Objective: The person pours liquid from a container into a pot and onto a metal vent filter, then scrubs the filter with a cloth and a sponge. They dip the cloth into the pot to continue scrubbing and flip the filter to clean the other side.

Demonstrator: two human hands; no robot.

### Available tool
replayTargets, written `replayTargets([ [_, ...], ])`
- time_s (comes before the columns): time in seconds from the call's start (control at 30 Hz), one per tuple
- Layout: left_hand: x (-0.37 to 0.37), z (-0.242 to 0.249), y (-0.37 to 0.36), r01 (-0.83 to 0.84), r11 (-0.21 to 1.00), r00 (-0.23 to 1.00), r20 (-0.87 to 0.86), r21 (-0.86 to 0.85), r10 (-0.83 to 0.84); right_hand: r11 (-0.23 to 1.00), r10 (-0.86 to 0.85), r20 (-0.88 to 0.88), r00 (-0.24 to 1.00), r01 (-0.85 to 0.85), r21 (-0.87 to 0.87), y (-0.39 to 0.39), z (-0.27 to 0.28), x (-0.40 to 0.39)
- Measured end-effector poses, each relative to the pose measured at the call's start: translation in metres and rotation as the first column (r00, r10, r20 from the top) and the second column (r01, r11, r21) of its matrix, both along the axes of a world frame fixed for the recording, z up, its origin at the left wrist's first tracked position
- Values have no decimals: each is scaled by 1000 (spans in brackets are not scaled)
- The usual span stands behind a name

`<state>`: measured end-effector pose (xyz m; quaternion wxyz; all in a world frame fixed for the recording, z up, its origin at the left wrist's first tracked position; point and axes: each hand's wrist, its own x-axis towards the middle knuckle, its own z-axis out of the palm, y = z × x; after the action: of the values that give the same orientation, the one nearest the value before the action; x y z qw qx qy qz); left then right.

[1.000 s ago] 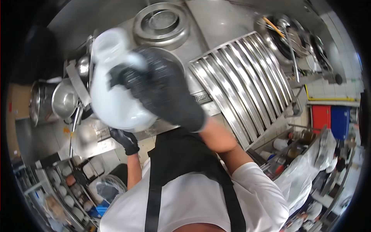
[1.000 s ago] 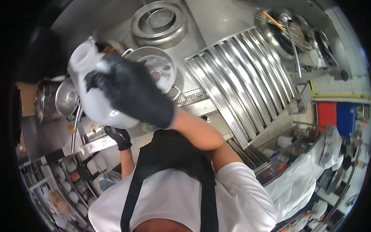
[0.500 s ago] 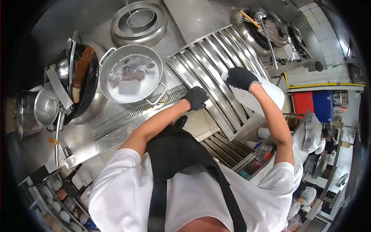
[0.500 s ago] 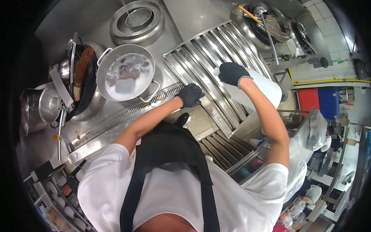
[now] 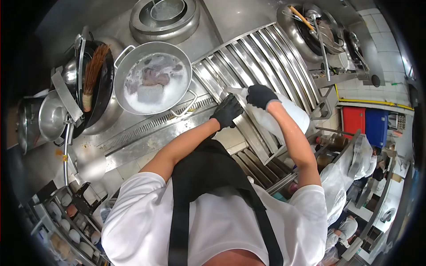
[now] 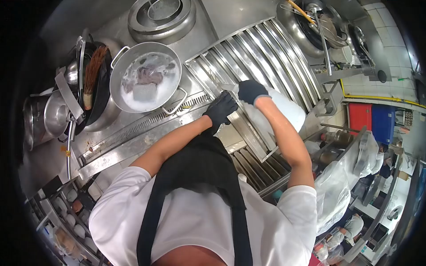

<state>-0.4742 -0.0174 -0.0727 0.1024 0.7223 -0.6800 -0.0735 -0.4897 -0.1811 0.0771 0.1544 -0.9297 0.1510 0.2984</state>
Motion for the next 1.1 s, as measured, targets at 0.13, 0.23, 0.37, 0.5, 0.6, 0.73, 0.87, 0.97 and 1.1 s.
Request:
replayTargets([
  [0.13,5,6,24,32,999,997,-67,27,-30,933,-339,-49,939,343,113,-50,13,6],
  [0.23,13,17,38,21,991,990,-133,-132,-39,977,-213,21,977,213,21,-171,-25,-4],
  [0.37,28,60,59,-39,998,866,-499,-49,9,805,-594,-7,805,594,-10,-255,-3,2],
  [0.5,25,97,116,-240,902,914,-396,-358,86,664,-747,64,662,747,35,-315,-8,-22],
  [0.6,17,116,171,-450,795,889,-285,-407,358,641,-763,200,615,760,109,-317,2,-55],
  [0.73,30,98,240,-721,546,622,-52,-426,781,514,-857,328,398,613,600,-273,39,-72],
  [0.87,57,99,253,-921,-41,208,-581,-386,787,627,-749,429,505,332,704,-121,121,-32],
  [0.97,64,78,266,-924,-245,110,-817,-294,566,589,-746,465,477,146,795,-34,145,-23],
  [1.1,41,168,261,-981,4,182,-924,-191,337,336,-726,295,621,-53,940,87,170,-1],
])
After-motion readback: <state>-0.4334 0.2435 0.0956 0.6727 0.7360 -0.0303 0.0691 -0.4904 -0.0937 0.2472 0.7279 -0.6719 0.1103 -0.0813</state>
